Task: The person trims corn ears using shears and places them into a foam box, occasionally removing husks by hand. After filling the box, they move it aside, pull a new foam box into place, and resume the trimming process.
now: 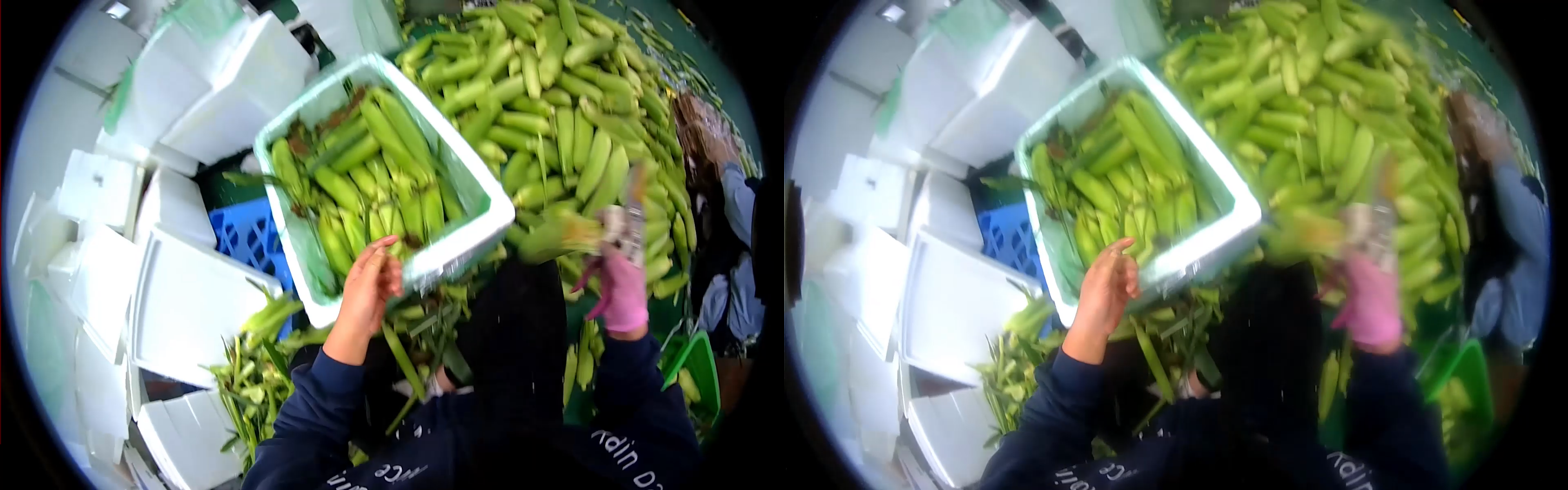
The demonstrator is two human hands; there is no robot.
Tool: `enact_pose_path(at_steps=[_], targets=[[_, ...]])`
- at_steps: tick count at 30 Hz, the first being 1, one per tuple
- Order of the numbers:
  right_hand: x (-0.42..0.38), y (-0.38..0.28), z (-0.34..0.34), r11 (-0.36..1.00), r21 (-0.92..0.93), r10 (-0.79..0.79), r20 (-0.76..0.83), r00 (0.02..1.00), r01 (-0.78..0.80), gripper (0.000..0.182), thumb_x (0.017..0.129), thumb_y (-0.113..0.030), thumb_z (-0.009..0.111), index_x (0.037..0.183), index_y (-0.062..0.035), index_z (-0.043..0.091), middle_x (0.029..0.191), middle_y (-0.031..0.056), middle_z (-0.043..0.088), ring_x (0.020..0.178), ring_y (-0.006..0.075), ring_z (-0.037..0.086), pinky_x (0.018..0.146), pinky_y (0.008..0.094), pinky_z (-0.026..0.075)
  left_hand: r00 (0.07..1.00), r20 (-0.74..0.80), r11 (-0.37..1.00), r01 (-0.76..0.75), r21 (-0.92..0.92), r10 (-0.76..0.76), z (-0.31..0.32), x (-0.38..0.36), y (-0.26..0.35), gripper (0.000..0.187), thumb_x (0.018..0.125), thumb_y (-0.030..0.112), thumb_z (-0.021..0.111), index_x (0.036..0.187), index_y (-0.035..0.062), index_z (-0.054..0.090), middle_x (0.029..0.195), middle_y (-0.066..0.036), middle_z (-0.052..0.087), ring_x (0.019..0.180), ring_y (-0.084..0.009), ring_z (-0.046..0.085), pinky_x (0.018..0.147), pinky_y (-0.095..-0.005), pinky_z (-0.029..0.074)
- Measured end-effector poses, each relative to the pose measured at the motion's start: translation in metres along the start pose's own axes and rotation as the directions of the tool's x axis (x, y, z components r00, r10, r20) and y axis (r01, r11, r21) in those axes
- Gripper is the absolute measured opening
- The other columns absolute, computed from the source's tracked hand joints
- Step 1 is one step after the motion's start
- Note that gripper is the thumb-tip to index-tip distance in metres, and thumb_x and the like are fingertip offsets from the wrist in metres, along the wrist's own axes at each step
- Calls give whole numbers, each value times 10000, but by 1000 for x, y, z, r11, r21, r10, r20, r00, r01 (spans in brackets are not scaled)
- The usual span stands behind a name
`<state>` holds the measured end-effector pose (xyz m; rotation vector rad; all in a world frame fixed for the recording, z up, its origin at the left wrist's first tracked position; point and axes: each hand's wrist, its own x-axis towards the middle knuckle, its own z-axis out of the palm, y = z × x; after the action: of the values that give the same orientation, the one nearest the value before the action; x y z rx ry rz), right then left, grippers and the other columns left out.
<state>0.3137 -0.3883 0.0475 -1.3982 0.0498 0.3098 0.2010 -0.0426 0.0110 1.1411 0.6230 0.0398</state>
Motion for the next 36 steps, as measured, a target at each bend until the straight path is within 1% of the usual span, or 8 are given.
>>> enact_pose_path(at_steps=[5,12,15,22,25,30,32,36], targets=[[32,-21,-22,966,-214,-210,-320,924,145,421,985,-376,574,1245,-47,539,985,81,635,714,127,631,350,204,385,974,-178,982,-114,150,140,-27,166,8,261,1008,204,505,1230,100,594,859,-5,627,752,-104,592,622,-264,480],[-17,86,-4,982,-9,188,23,982,-188,502,893,-95,572,1358,27,427,903,125,646,765,206,631,634,323,538,916,-208,932,360,48,-344,50,319,-53,552,966,576,533,1143,59,614,983,-103,674,790,-195,645,644,-335,540],[-38,106,0,937,87,329,106,939,-338,513,880,-3,530,1377,35,405,925,128,645,754,234,638,697,321,547,972,-180,968,105,-227,-148,66,339,-64,527,964,607,541,1019,88,612,720,-36,557,579,-160,510,532,-343,439],[-25,115,0,911,147,349,221,911,-384,488,930,-74,566,1372,34,389,929,140,621,789,259,630,623,372,568,975,-155,927,-94,362,160,8,181,32,575,1018,586,442,1118,55,638,871,-65,614,777,-161,550,643,-310,461],[-18,112,11,945,81,288,258,922,-318,577,886,-120,606,1397,24,381,947,123,612,827,227,617,651,331,554,984,100,978,-160,135,147,-21,68,39,753,1025,648,282,1494,75,418,1211,-128,651,1079,-233,634,874,-324,508],[-11,57,54,962,-270,108,530,841,46,716,818,-111,677,1461,-15,377,1111,85,578,1033,174,553,925,310,459,908,394,989,149,8,-140,-14,-26,14,938,848,802,505,1367,21,474,1109,-161,656,849,-236,655,542,-299,522],[-18,20,70,919,-372,121,581,805,130,747,806,-141,709,1459,-8,372,1195,113,557,1115,203,530,989,331,429,921,385,995,85,-54,-58,13,-62,4,617,967,341,651,1464,55,423,1043,-112,668,763,-155,631,557,-241,501],[-36,-16,68,841,-434,71,680,730,323,768,777,-187,749,1429,5,392,1250,170,535,1149,268,533,1001,352,433,965,191,899,-242,366,182,13,-97,-23,620,884,200,747,1420,21,491,1065,-117,686,884,-176,667,704,-292,530]])
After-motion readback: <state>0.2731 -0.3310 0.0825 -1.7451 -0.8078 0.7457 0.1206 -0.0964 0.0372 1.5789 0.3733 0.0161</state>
